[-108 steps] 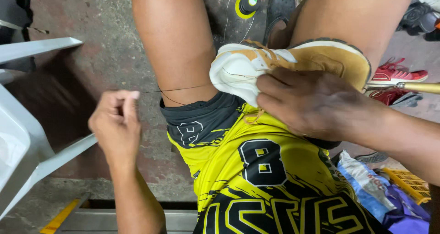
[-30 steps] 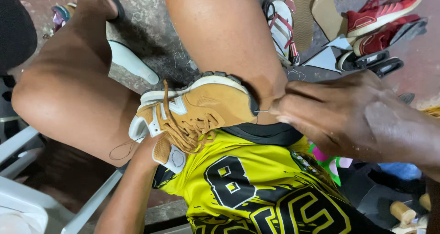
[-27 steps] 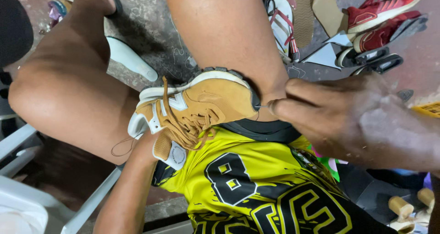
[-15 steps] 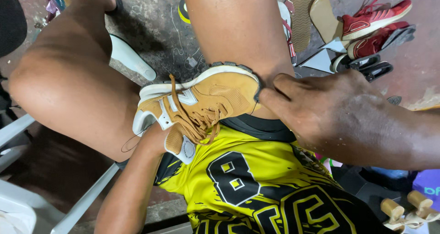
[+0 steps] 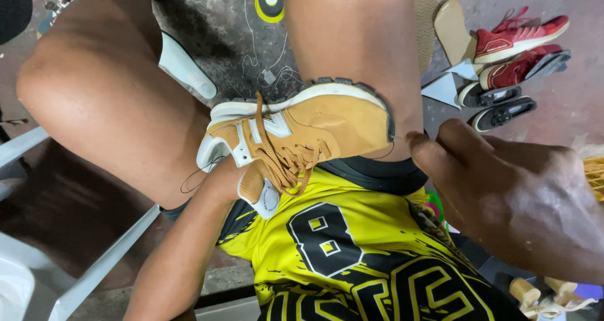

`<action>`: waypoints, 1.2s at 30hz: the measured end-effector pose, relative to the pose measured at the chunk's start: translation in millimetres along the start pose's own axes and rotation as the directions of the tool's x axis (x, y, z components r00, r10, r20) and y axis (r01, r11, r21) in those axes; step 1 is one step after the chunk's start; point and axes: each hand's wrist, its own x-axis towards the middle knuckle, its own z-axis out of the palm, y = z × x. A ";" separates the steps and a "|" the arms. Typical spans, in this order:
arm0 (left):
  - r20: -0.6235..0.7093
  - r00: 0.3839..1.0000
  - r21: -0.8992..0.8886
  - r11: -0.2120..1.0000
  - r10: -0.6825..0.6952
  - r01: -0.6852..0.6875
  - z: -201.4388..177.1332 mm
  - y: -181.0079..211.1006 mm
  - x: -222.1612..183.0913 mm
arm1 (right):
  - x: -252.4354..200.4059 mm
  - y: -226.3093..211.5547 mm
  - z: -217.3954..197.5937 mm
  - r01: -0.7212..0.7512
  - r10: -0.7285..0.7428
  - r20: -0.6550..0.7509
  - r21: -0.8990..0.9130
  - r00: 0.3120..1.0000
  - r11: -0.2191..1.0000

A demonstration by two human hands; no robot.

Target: The person stitches the sole of a tan sneaker using an awl and black thread, pulling the thread through the rubber sole by hand while supporting the shoe on their lap.

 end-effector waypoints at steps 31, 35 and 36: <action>-0.013 1.000 0.115 0.993 -0.006 0.007 -28.4 -6.4 11.8 | 42.1 24.7 21.2 0.262 -0.265 -0.179 -0.039 0.947 0.964; -0.012 1.000 0.191 0.982 0.004 -0.002 -27.4 1.1 8.9 | 38.4 21.9 17.9 0.240 -0.230 -0.174 0.044 0.958 0.970; 0.013 0.999 0.223 0.974 0.041 -0.043 -24.9 5.1 6.7 | 35.6 20.9 14.0 0.236 -0.220 -0.178 0.079 0.959 0.968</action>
